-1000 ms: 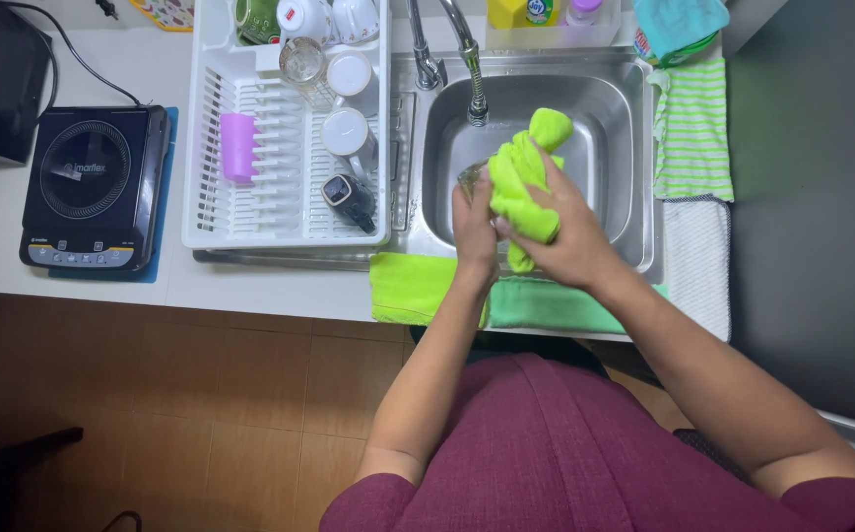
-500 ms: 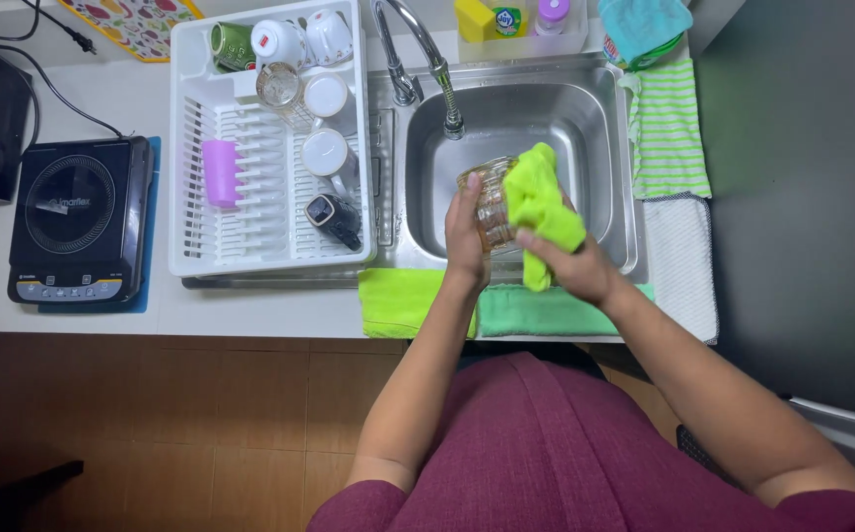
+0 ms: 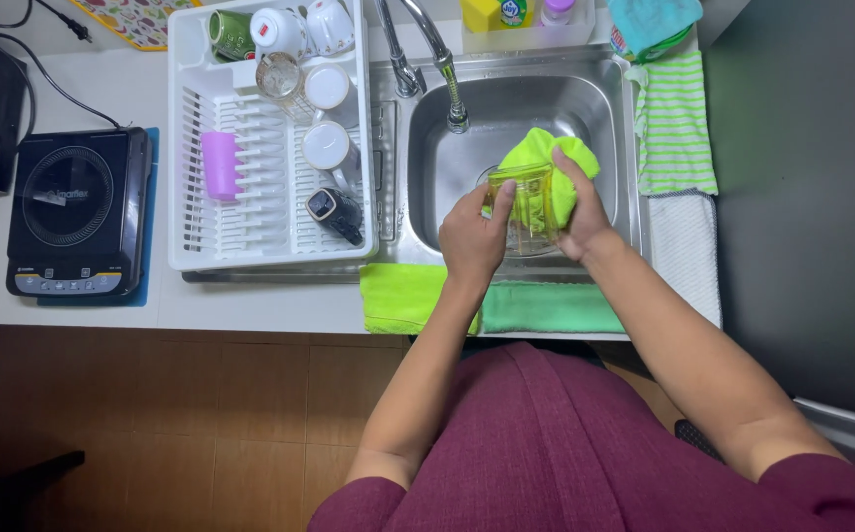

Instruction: The person dries several clear glasses one by one using a green cloth. They take each glass from a white dish rack, wipe it thoroughly, and place it into an upper wooden cabinet. The person also briefly opens a lower drawer containing cutlery.

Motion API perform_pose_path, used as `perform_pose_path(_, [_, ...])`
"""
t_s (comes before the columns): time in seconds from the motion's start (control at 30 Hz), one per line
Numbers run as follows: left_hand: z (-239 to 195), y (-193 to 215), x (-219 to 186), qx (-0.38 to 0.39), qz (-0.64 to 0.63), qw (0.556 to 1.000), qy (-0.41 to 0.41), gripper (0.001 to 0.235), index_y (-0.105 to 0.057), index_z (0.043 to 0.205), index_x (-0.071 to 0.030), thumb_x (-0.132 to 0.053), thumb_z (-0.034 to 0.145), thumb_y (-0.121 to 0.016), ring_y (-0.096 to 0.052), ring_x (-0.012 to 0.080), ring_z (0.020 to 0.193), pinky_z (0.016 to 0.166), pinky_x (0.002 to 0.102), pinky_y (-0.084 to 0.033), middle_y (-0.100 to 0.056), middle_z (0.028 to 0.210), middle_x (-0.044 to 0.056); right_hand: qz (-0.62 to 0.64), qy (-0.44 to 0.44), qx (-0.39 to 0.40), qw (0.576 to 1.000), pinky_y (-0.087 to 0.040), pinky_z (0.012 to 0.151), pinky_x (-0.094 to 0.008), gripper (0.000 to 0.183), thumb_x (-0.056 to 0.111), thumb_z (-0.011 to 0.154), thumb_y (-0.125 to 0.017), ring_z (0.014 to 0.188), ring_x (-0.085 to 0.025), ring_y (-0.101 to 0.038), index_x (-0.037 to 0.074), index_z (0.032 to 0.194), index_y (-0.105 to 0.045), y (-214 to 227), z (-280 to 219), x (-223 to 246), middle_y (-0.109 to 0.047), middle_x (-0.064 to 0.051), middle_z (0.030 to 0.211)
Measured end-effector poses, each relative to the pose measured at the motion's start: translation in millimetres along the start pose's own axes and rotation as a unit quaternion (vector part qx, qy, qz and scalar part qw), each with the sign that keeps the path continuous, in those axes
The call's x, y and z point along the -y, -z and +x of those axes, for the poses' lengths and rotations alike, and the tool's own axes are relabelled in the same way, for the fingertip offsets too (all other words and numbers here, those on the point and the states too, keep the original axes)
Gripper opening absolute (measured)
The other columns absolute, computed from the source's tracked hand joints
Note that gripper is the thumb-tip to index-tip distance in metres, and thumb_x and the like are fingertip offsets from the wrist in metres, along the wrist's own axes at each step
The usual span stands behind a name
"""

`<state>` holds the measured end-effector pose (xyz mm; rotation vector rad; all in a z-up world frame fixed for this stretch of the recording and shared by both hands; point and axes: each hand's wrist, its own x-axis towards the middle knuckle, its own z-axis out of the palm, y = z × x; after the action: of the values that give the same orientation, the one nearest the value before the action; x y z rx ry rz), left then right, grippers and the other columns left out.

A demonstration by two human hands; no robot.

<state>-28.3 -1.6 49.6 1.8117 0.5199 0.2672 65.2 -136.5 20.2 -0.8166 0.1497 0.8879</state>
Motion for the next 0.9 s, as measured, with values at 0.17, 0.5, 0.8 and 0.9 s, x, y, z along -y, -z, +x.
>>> perform_pose_path(0.17, [10.1, -15.3, 54.7, 0.022, -0.060, 0.992, 0.113, 0.058, -0.071, 0.115, -0.001, -0.056, 0.104, -0.055, -0.070, 0.0170, 0.080, 0.075, 0.036, -0.057, -0.072, 0.090, 0.011, -0.256, 0.119, -0.047, 0.958, -0.055, 0.085, -0.034, 0.046, 0.042, 0.100, -0.064, 0.097, -0.017, -0.067, 0.007, 0.129, -0.065, -18.1, -11.4, -9.0, -0.070, -0.008, 0.112])
perform_pose_path(0.5, [30.9, -8.6, 23.9, 0.071, -0.428, 0.894, 0.111, 0.057, -0.060, 0.130, 0.000, -0.049, 0.100, -0.058, -0.070, 0.0168, 0.089, 0.077, 0.031, -0.059, -0.070, 0.106, 0.011, -0.240, 0.126, -0.030, 0.962, -0.056, 0.088, -0.032, 0.042, 0.035, 0.100, -0.068, 0.101, -0.017, -0.069, 0.005, 0.130, -0.067, -19.8, 1.6, 4.4, -0.073, -0.008, 0.116])
perform_pose_path(0.8, [27.3, -14.5, 25.7, 0.035, -0.360, 0.930, 0.059, 0.055, -0.063, 0.128, 0.003, -0.047, 0.105, -0.055, -0.066, 0.0124, 0.090, 0.077, 0.027, -0.054, -0.069, 0.108, 0.010, -0.563, 0.387, 0.022, 0.729, -0.051, 0.097, -0.038, 0.042, 0.031, 0.102, -0.066, 0.116, -0.027, -0.061, 0.004, 0.132, -0.058, -20.8, 4.1, 19.5, -0.061, -0.019, 0.129])
perform_pose_path(0.9, [19.3, -11.5, 10.4, 0.046, -0.376, 0.923, 0.066, 0.054, -0.061, 0.129, 0.002, -0.046, 0.103, -0.058, -0.066, 0.0140, 0.090, 0.077, 0.029, -0.056, -0.068, 0.109, 0.010, -0.250, 0.121, 0.037, 0.960, -0.054, 0.092, -0.036, 0.040, 0.028, 0.107, -0.063, 0.109, -0.021, -0.065, 0.002, 0.138, -0.060, -12.9, 16.0, 23.6, -0.067, -0.014, 0.123])
